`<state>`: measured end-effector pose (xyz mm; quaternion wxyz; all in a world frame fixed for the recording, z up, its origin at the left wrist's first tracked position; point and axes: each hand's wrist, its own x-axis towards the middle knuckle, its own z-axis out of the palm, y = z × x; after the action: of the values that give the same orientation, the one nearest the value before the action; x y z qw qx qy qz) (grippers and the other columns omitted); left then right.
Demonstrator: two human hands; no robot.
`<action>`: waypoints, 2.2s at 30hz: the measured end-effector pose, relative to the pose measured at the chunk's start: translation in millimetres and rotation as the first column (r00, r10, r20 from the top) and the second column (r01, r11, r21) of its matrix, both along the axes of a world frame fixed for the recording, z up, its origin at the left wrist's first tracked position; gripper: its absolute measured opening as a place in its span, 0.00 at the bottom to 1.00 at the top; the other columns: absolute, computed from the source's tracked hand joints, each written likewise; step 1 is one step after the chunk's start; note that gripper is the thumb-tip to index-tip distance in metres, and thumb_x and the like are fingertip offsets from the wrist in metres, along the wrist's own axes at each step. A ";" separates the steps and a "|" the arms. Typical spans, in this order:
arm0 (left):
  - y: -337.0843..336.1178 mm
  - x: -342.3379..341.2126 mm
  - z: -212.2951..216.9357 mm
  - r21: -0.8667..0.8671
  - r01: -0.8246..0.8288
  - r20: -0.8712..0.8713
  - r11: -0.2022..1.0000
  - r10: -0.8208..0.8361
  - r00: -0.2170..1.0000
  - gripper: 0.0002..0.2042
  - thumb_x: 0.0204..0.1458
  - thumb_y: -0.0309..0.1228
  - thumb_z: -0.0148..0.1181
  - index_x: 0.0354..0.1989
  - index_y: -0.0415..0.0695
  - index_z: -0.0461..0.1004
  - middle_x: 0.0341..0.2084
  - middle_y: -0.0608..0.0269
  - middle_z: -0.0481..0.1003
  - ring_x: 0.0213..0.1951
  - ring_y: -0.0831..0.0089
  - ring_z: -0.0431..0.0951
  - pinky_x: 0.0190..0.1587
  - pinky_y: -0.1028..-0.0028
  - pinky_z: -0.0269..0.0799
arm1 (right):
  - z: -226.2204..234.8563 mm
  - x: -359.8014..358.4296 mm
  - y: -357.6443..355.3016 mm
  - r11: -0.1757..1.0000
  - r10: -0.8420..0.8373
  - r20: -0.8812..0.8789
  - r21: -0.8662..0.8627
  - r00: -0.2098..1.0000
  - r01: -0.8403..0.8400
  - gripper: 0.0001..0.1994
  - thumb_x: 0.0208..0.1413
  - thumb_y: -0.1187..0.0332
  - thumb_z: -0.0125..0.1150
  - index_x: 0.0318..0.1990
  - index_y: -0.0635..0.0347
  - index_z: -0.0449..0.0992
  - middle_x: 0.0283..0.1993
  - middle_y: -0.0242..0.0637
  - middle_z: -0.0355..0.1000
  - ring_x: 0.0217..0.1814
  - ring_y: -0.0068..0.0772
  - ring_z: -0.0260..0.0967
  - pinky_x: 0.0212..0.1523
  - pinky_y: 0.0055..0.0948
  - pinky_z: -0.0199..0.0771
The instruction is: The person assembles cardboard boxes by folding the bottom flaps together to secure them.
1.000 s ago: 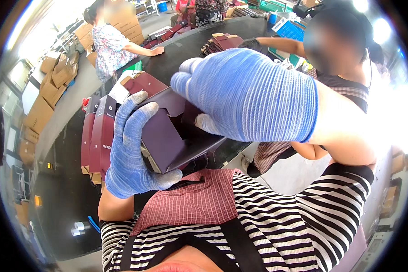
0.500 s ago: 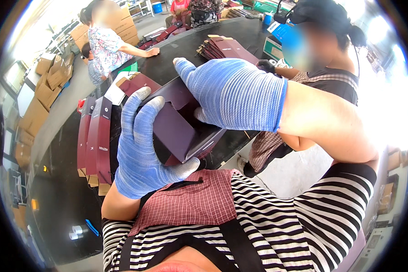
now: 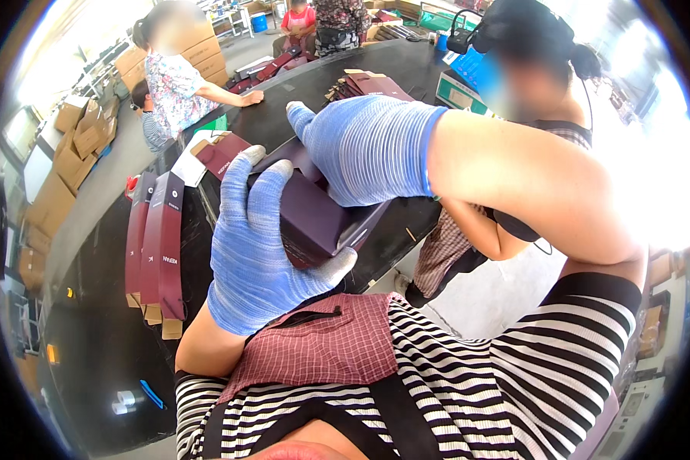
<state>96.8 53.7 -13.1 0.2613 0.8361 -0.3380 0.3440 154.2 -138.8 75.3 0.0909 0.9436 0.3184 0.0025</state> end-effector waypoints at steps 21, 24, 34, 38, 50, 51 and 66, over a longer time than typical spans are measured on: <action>44.5 8.7 -27.8 -0.108 0.155 0.086 0.982 -0.146 0.985 0.46 0.42 0.64 0.72 0.63 0.45 0.66 0.68 0.35 0.57 0.65 0.41 0.66 0.64 0.48 0.67 | 29.4 -21.7 -40.3 0.816 0.159 -0.147 0.577 0.976 -0.046 0.28 0.57 0.65 0.70 0.65 0.56 0.72 0.51 0.38 0.79 0.49 0.30 0.77 0.53 0.30 0.77; 53.2 9.5 -27.1 -0.141 0.194 0.100 0.971 -0.181 0.978 0.45 0.45 0.67 0.68 0.63 0.44 0.68 0.68 0.36 0.58 0.67 0.43 0.65 0.66 0.48 0.65 | 10.1 -19.5 -51.4 0.675 0.159 0.202 0.692 0.966 -0.256 0.26 0.58 0.71 0.67 0.64 0.60 0.72 0.53 0.34 0.78 0.48 0.27 0.74 0.48 0.26 0.77; 28.5 -4.6 68.1 0.302 0.412 -0.064 0.859 -0.413 0.908 0.24 0.54 0.48 0.67 0.45 0.37 0.80 0.43 0.51 0.79 0.49 0.48 0.80 0.54 0.56 0.76 | 4.5 -40.0 -30.3 0.590 0.256 0.352 0.681 0.900 -0.434 0.27 0.54 0.83 0.49 0.64 0.66 0.70 0.61 0.46 0.76 0.64 0.43 0.74 0.65 0.38 0.73; 14.6 11.7 86.9 0.660 0.441 -0.423 0.609 -0.184 0.887 0.38 0.61 0.63 0.53 0.47 0.30 0.79 0.45 0.41 0.80 0.54 0.43 0.78 0.60 0.55 0.72 | -7.1 -35.7 -31.1 0.555 0.296 0.416 0.658 0.860 -0.509 0.29 0.50 0.83 0.46 0.64 0.69 0.69 0.61 0.50 0.75 0.63 0.50 0.74 0.69 0.41 0.67; 15.2 22.5 65.3 0.421 0.414 -0.248 0.807 -0.336 0.908 0.27 0.57 0.55 0.61 0.34 0.37 0.80 0.26 0.46 0.74 0.33 0.49 0.77 0.41 0.57 0.72 | -59.6 -12.5 -27.7 0.198 0.135 0.287 0.930 0.948 -0.310 0.17 0.56 0.79 0.49 0.53 0.69 0.73 0.48 0.49 0.77 0.51 0.40 0.77 0.56 0.32 0.74; 17.8 21.5 66.0 0.376 0.409 -0.200 0.832 -0.357 0.912 0.23 0.56 0.51 0.62 0.36 0.37 0.79 0.26 0.49 0.74 0.33 0.50 0.76 0.41 0.57 0.71 | -64.1 -10.4 -28.6 0.190 0.142 0.299 0.927 0.944 -0.323 0.16 0.57 0.78 0.48 0.52 0.69 0.73 0.48 0.48 0.76 0.51 0.36 0.76 0.56 0.31 0.74; 55.3 10.2 61.5 -0.009 0.407 0.020 0.914 -0.406 0.913 0.20 0.62 0.46 0.55 0.42 0.38 0.81 0.37 0.54 0.81 0.45 0.54 0.81 0.54 0.57 0.73 | -94.0 -13.6 -10.8 -0.130 0.206 0.133 0.986 0.969 -0.107 0.19 0.61 0.75 0.47 0.59 0.70 0.70 0.55 0.44 0.75 0.56 0.28 0.71 0.60 0.29 0.70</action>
<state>107.0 109.0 48.4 0.3296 0.7429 -0.5045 0.2916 140.6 -149.6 -18.7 -0.6514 0.6512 0.3232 0.2173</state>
